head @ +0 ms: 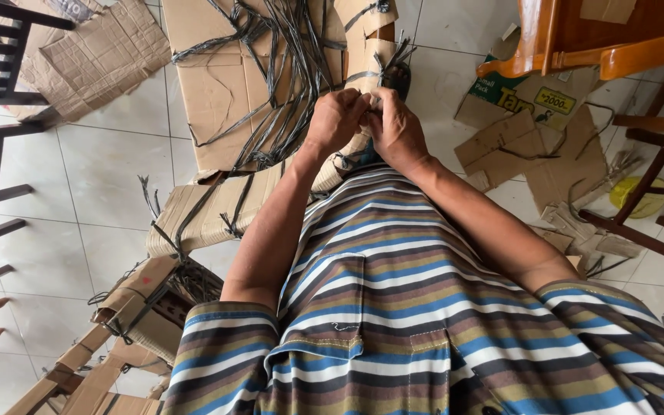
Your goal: Wrapping a curved wooden furniture frame with protective cardboard strips and securing them by tying black plastic straps.
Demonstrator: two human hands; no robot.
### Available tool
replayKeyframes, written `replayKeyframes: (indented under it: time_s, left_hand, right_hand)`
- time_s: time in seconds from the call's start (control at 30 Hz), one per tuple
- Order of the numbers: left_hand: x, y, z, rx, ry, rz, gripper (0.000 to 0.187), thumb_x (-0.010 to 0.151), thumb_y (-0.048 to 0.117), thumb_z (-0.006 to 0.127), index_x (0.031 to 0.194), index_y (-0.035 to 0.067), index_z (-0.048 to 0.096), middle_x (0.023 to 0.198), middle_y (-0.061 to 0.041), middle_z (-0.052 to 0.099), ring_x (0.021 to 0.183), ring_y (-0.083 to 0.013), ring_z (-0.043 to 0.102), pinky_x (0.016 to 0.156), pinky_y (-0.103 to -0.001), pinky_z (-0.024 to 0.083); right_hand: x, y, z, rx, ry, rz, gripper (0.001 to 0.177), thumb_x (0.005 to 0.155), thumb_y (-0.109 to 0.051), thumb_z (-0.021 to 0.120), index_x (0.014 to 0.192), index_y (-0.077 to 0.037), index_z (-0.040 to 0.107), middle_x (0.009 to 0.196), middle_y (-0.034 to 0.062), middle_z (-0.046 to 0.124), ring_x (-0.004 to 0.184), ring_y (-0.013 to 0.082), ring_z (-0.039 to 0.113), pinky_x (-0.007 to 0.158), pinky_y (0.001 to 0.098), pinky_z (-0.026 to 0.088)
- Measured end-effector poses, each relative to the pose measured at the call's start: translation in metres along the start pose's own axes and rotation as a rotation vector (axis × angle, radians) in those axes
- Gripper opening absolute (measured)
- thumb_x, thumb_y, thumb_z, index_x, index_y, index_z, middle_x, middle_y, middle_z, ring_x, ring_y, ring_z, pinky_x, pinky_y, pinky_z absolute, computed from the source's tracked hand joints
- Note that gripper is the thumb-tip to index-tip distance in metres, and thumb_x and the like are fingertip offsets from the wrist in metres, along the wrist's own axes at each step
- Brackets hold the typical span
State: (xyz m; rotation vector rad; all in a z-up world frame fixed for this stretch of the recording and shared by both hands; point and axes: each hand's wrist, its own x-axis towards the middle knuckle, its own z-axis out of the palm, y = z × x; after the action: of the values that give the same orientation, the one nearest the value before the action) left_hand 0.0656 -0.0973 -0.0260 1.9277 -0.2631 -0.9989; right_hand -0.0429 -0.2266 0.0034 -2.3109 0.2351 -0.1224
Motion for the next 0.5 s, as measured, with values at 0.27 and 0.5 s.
replayKeyframes:
  time_s: [0.27, 0.5]
  left_hand:
    - [0.038, -0.035, 0.002, -0.061, -0.02, -0.08, 0.035, 0.096, 0.037, 0.052, 0.091, 0.008, 0.072, 0.05, -0.006, 0.067, 0.045, -0.0169, 0.072, 0.056, -0.031, 0.062]
    - [-0.005, -0.002, -0.011, 0.067, 0.153, 0.332, 0.013, 0.105, 0.013, 0.045, 0.117, 0.008, 0.047, 0.083, -0.015, 0.075, 0.059, -0.0253, 0.068, 0.047, -0.038, 0.053]
  right_hand:
    - [-0.003, 0.024, 0.013, -0.333, 0.101, -0.331, 0.016, 0.097, -0.015, 0.071, 0.112, -0.013, 0.066, 0.089, 0.002, 0.059, 0.086, 0.0232, 0.066, 0.079, 0.0318, 0.055]
    - [0.013, 0.02, -0.003, 0.082, -0.249, 0.067, 0.012, 0.103, -0.007, 0.066, 0.1, 0.003, 0.071, 0.092, 0.0163, 0.068, 0.071, 0.0282, 0.064, 0.057, 0.0399, 0.051]
